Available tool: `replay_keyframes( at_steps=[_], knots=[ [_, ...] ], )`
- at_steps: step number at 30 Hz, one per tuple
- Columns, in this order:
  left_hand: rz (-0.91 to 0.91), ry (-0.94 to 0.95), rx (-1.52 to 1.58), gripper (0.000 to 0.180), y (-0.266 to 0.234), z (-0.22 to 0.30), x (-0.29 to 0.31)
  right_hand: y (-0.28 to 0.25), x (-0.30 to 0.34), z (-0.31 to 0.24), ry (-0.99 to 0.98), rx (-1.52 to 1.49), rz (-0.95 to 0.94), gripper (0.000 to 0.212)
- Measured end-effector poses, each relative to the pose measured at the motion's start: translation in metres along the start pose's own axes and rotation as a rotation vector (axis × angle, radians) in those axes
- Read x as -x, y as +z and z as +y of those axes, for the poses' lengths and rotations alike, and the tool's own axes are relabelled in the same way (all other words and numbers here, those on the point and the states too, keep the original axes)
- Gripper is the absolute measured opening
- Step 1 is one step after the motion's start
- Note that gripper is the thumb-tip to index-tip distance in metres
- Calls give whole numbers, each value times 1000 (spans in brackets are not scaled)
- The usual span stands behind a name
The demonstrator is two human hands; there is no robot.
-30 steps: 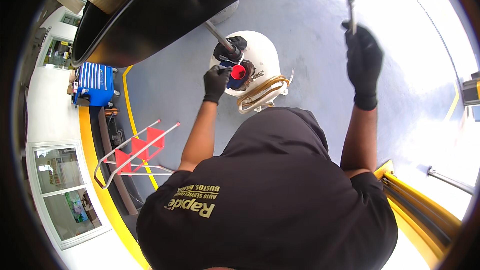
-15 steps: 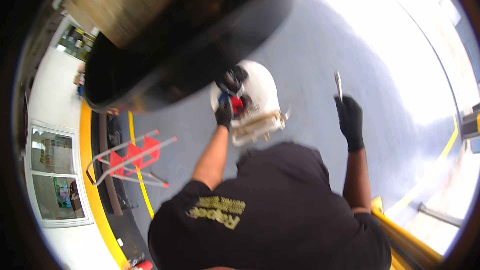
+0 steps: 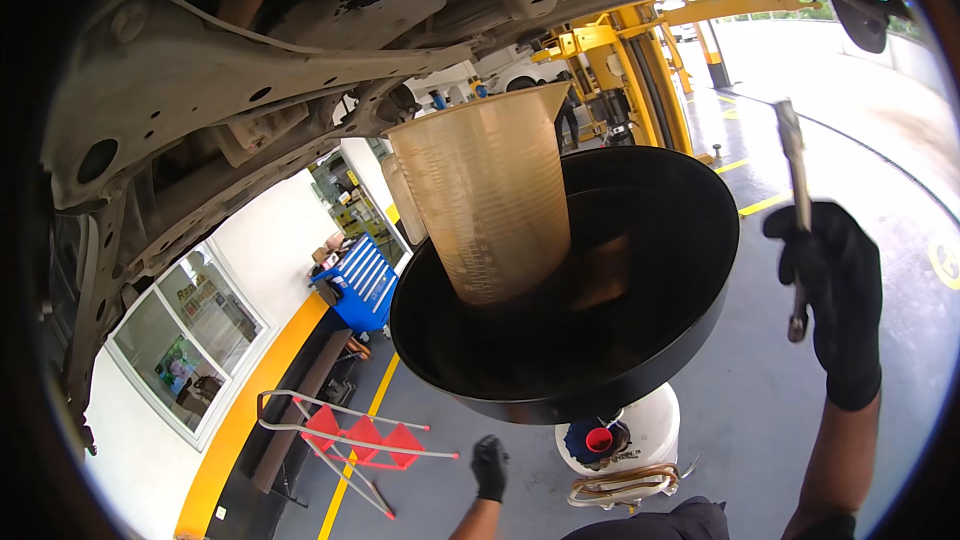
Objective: The person works under a lifted vehicle, using a wrench to loosen and remove a drain plug while oil flows into a collection container. The person then reinserts and tightens the plug to complete the oil change.
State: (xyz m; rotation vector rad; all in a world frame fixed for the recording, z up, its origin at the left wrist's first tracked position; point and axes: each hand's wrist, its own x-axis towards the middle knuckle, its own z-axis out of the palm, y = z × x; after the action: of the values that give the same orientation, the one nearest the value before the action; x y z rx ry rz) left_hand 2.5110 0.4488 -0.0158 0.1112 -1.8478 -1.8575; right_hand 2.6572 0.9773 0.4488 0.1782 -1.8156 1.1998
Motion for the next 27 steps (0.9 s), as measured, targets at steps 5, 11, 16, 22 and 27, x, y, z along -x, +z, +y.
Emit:
replay_keyframes(
  at_steps=[5, 11, 16, 22, 27],
  knots=[
    [81, 772, 132, 29, -29, 295, -70, 75, -115, -59, -517, -97, -400, 22],
    [155, 1416, -614, 13, 163, 593, -60, 196, -278, -70, -893, -163, -457, 29],
    [171, 1457, -812, 35, 233, 686, -131, 243, -318, -112, -427, -355, -710, 26],
    [52, 1350, -1024, 46, 267, 713, -182, 281, -369, -81, -1149, -298, -502, 26],
    [-96, 1117, -941, 55, 272, 719, -188, 294, -371, -80, -1395, -310, -206, 21]
  ],
)
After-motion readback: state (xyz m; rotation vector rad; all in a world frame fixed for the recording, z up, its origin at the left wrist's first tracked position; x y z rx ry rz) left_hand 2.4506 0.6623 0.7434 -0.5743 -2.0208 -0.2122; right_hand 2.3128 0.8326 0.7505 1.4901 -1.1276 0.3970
